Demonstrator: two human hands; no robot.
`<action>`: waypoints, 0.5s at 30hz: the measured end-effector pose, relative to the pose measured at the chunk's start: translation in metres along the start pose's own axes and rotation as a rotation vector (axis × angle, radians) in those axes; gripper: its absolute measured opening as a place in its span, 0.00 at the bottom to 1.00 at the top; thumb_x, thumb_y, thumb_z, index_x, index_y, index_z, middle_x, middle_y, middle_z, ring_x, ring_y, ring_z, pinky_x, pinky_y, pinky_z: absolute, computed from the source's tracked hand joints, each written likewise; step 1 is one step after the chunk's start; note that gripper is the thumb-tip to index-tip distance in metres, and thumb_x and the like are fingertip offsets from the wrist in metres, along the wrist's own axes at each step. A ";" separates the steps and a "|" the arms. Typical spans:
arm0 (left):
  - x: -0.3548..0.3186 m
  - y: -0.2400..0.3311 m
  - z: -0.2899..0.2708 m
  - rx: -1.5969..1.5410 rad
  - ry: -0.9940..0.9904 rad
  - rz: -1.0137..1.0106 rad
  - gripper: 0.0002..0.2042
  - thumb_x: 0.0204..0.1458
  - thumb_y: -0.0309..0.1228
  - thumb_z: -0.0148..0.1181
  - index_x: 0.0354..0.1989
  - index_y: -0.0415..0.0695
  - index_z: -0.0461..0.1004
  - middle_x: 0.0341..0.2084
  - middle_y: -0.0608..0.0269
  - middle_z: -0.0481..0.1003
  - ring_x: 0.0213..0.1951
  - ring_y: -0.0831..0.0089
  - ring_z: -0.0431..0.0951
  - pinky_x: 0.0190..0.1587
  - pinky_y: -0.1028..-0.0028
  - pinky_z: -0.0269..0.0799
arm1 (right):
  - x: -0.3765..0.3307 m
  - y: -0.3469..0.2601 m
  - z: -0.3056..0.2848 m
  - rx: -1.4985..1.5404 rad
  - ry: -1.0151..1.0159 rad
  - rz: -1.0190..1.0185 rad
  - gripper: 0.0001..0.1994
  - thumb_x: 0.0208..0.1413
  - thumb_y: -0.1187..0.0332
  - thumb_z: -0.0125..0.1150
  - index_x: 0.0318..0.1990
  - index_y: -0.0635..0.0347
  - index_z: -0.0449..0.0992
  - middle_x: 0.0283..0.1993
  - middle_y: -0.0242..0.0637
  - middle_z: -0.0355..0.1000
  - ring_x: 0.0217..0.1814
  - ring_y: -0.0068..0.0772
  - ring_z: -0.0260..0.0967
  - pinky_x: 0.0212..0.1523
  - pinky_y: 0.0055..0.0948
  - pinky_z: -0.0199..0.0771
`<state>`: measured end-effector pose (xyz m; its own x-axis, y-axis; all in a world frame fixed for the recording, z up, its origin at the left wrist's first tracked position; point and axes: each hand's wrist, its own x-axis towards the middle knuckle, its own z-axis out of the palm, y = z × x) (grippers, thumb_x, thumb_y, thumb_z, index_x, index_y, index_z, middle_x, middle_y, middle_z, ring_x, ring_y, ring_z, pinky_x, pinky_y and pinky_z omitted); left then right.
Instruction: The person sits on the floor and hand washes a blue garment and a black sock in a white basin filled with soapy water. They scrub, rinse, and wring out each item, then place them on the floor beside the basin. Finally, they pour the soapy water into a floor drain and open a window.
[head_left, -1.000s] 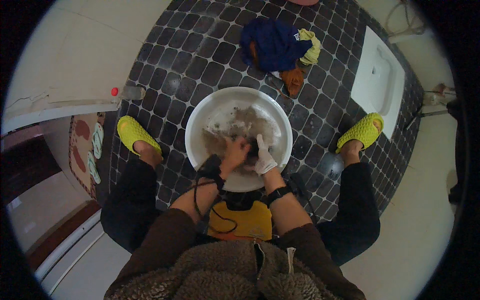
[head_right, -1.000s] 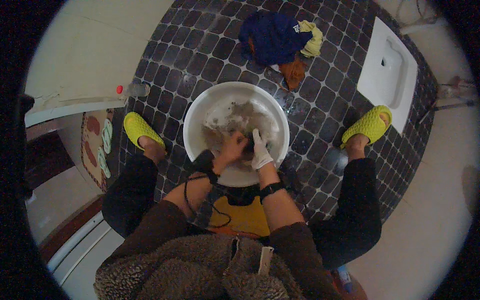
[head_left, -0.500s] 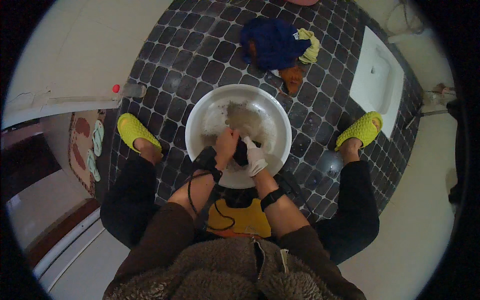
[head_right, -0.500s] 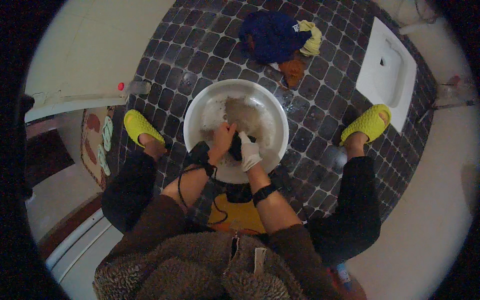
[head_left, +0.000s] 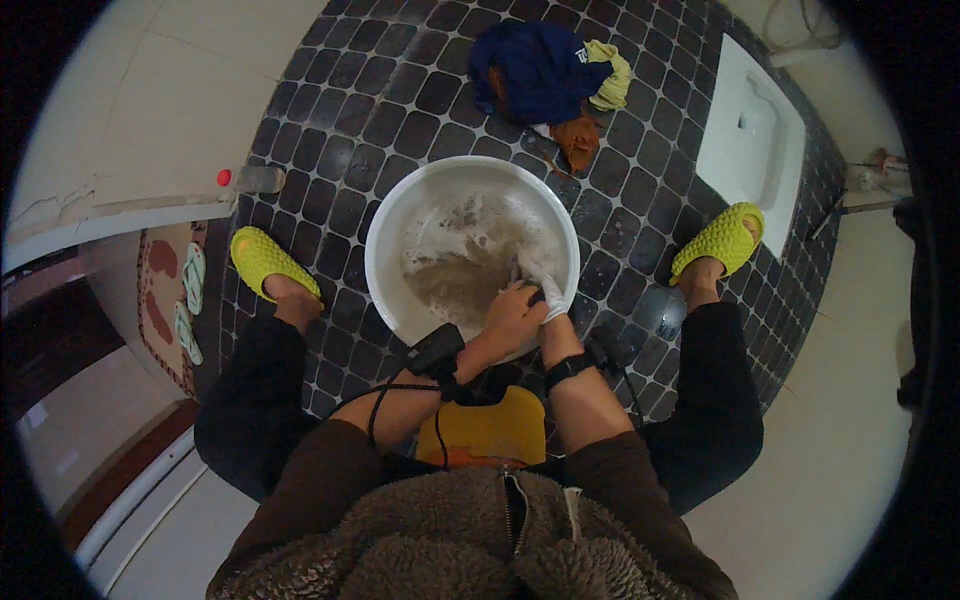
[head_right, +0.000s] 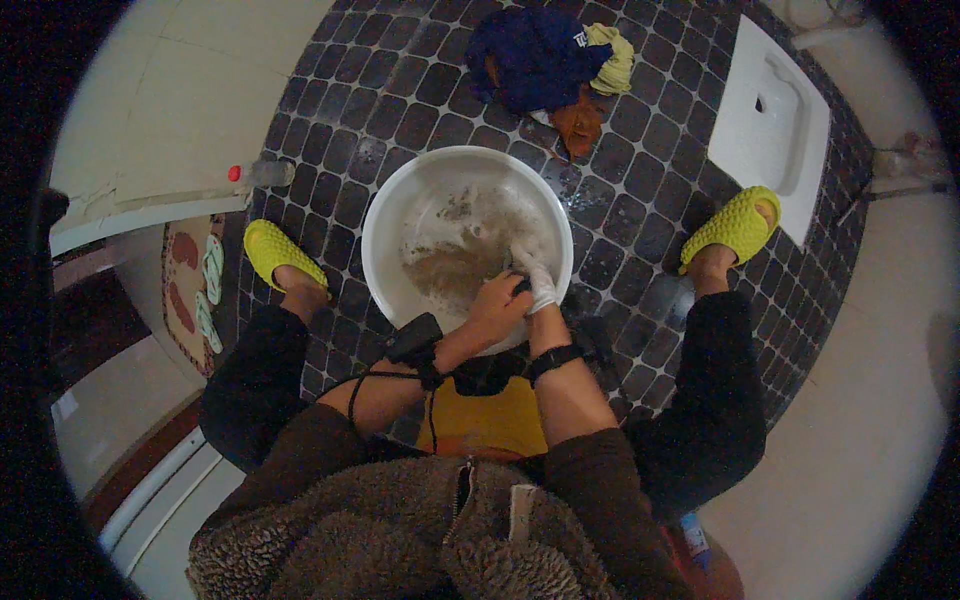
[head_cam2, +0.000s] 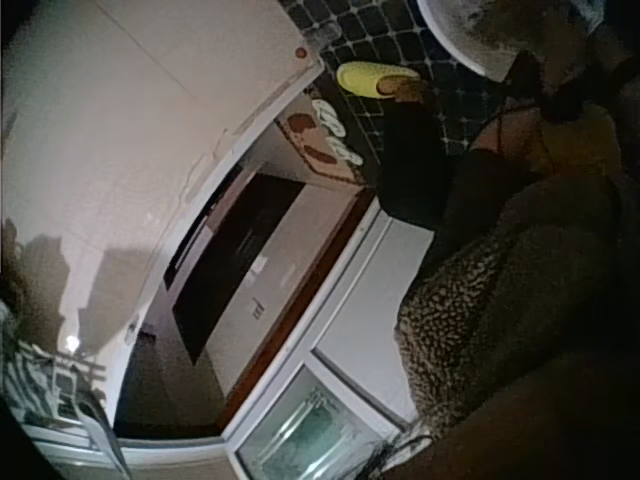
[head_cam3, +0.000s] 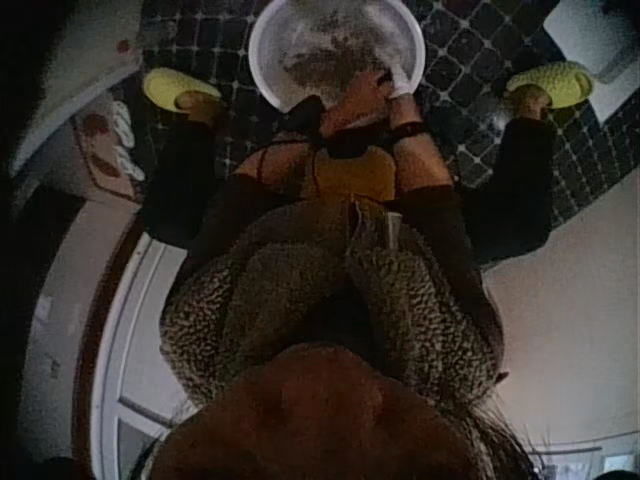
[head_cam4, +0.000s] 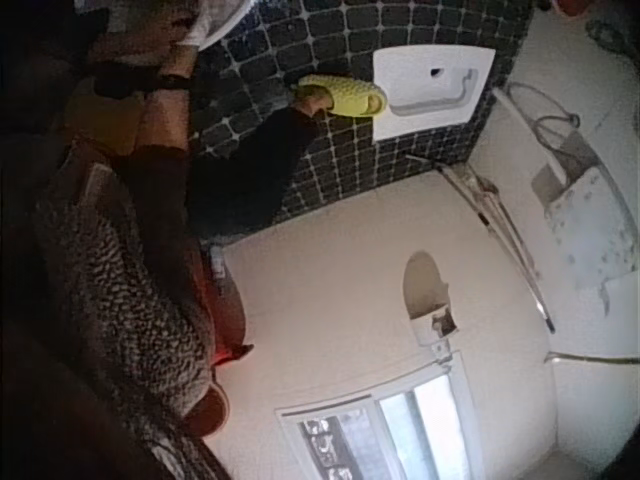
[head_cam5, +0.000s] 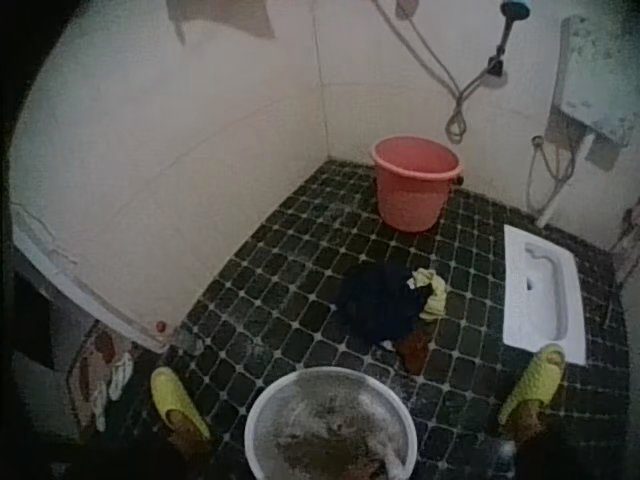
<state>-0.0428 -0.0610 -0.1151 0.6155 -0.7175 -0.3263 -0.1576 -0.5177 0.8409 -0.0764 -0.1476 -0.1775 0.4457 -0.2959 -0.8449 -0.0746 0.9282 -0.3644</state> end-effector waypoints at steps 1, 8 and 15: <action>0.002 0.000 -0.005 0.007 0.044 0.031 0.16 0.46 0.37 0.50 0.36 0.36 0.71 0.30 0.42 0.71 0.33 0.46 0.70 0.38 0.59 0.65 | 0.000 0.007 -0.001 0.037 -0.086 -0.006 0.15 0.54 0.60 0.55 0.47 0.55 0.68 0.40 0.36 0.69 0.38 0.34 0.67 0.37 0.32 0.71; 0.031 -0.069 -0.066 0.061 0.163 -0.406 0.20 0.50 0.44 0.50 0.35 0.34 0.68 0.30 0.39 0.71 0.35 0.44 0.71 0.37 0.55 0.65 | -0.005 0.041 0.017 -0.703 -0.080 -0.178 0.19 0.54 0.54 0.50 0.41 0.61 0.72 0.39 0.40 0.70 0.42 0.34 0.64 0.45 0.28 0.61; 0.015 -0.093 -0.044 0.347 0.222 -0.181 0.24 0.48 0.43 0.54 0.50 0.42 0.65 0.52 0.35 0.59 0.47 0.40 0.66 0.47 0.56 0.64 | -0.027 0.001 0.026 -0.252 0.031 0.299 0.35 0.51 0.48 0.55 0.64 0.34 0.45 0.67 0.31 0.40 0.67 0.52 0.37 0.53 0.59 0.53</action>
<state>0.0148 -0.0029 -0.1797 0.8020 -0.5029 -0.3223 -0.2583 -0.7785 0.5721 -0.0653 -0.1330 -0.1449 0.3439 -0.0309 -0.9385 -0.4157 0.8912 -0.1817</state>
